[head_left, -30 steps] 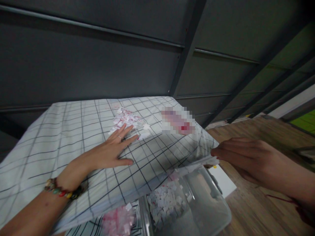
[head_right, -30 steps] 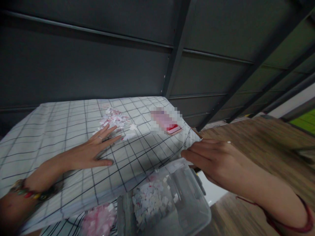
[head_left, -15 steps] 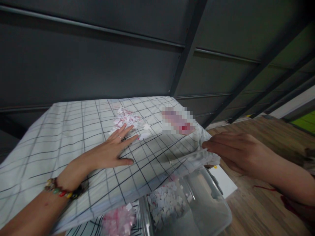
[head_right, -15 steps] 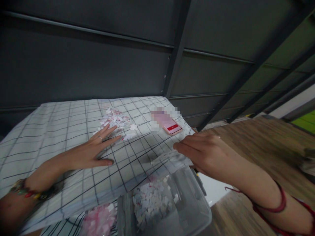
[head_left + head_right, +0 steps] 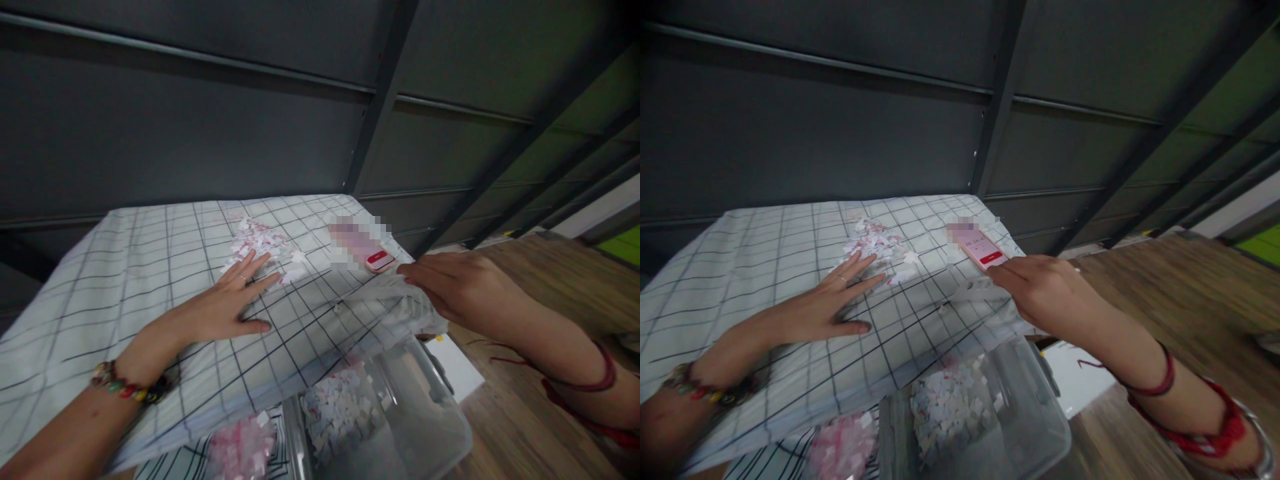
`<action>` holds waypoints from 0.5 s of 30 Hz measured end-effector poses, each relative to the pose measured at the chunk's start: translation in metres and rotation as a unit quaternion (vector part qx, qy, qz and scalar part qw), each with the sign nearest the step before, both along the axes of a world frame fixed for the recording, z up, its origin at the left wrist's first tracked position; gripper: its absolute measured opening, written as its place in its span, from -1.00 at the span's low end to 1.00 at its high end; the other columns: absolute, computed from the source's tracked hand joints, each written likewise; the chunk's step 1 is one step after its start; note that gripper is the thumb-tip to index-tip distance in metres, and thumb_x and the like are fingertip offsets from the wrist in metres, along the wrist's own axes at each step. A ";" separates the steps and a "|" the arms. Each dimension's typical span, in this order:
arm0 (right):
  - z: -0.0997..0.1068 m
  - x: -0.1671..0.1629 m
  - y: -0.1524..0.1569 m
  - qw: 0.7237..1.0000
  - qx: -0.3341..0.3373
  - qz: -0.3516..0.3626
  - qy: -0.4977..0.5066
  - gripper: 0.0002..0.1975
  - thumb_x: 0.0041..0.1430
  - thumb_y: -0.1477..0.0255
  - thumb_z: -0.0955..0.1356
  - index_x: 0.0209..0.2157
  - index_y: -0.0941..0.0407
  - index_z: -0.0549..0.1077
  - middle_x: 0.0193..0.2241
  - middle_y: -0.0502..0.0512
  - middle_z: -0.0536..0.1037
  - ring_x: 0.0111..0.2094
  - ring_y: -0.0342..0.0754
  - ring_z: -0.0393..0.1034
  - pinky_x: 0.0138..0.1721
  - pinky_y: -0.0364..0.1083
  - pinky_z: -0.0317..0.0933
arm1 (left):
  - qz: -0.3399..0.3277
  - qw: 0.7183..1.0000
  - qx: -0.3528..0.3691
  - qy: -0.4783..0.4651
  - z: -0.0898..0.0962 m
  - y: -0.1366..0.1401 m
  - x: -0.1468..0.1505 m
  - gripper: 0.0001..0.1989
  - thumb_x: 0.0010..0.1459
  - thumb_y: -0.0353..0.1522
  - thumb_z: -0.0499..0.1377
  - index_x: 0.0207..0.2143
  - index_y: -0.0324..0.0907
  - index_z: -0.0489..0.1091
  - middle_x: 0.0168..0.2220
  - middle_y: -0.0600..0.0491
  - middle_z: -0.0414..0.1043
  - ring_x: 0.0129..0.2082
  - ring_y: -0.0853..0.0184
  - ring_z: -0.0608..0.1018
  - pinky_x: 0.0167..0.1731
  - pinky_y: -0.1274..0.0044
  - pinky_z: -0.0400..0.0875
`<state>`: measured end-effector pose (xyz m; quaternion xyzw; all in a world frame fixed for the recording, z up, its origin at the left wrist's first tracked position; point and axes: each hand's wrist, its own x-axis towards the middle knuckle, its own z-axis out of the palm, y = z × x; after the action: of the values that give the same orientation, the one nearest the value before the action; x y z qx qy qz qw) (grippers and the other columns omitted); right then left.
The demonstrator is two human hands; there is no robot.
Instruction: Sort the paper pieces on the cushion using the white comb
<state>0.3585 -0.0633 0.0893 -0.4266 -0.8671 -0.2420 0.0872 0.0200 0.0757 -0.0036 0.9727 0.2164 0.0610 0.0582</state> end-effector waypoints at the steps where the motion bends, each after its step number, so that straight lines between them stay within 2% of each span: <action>1: -0.002 -0.002 0.000 1.000 0.000 0.007 -0.002 -0.69 0.08 0.69 0.13 -0.34 0.17 0.45 -0.51 0.10 0.51 -0.51 -0.05 0.40 -0.47 -0.08 0.26 | 0.003 1.000 0.000 0.001 0.000 0.000 0.000 -0.20 0.20 -0.02 0.11 0.33 -0.16 -0.11 0.36 -0.12 -0.50 0.29 -0.10 -0.36 0.19 0.09 -0.17; 5: -0.007 -0.023 0.002 0.998 0.024 0.061 0.006 -0.71 0.12 0.68 0.14 -0.35 0.18 0.45 -0.55 0.04 0.48 -0.54 -0.16 0.33 -0.48 -0.16 0.19 | 0.018 1.000 -0.014 0.001 0.000 0.004 -0.004 -0.18 0.16 -0.02 0.14 0.33 -0.12 -0.11 0.36 -0.06 -0.51 0.29 -0.11 -0.37 0.19 0.09 -0.17; 9: 0.000 -0.047 0.009 0.994 0.055 0.094 0.007 -0.71 0.17 0.67 0.14 -0.40 0.17 0.44 -0.60 0.01 0.45 -0.58 -0.17 0.28 -0.54 -0.17 0.12 | 0.029 0.999 -0.032 -0.010 0.000 0.008 -0.011 -0.13 0.11 -0.05 0.22 0.33 -0.06 -0.13 0.37 -0.03 -0.52 0.29 -0.11 -0.36 0.20 0.09 -0.18; 12: 0.011 -0.042 0.013 0.992 0.062 0.111 0.012 -0.69 0.17 0.66 0.12 -0.36 0.15 0.44 -0.58 0.01 0.48 -0.55 -0.16 0.33 -0.53 -0.17 0.16 | 0.032 0.999 -0.036 -0.023 0.001 0.010 -0.014 -0.13 0.12 -0.11 0.25 0.33 0.03 -0.19 0.36 -0.01 -0.56 0.30 -0.09 -0.35 0.19 0.08 -0.18; 15: 0.017 -0.022 0.012 0.992 0.024 0.120 0.007 -0.66 0.13 0.69 0.11 -0.32 0.14 0.44 -0.49 0.05 0.53 -0.50 -0.12 0.39 -0.45 -0.14 0.24 | 0.039 0.998 -0.042 -0.018 0.001 0.009 -0.015 -0.11 0.11 -0.13 0.26 0.33 0.03 -0.21 0.36 -0.02 -0.56 0.30 -0.10 -0.35 0.19 0.07 -0.20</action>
<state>0.3360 -0.0512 0.1064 -0.3185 -0.9055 -0.2474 0.1317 0.0052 0.0851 -0.0025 0.9589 0.2556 0.0720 0.1001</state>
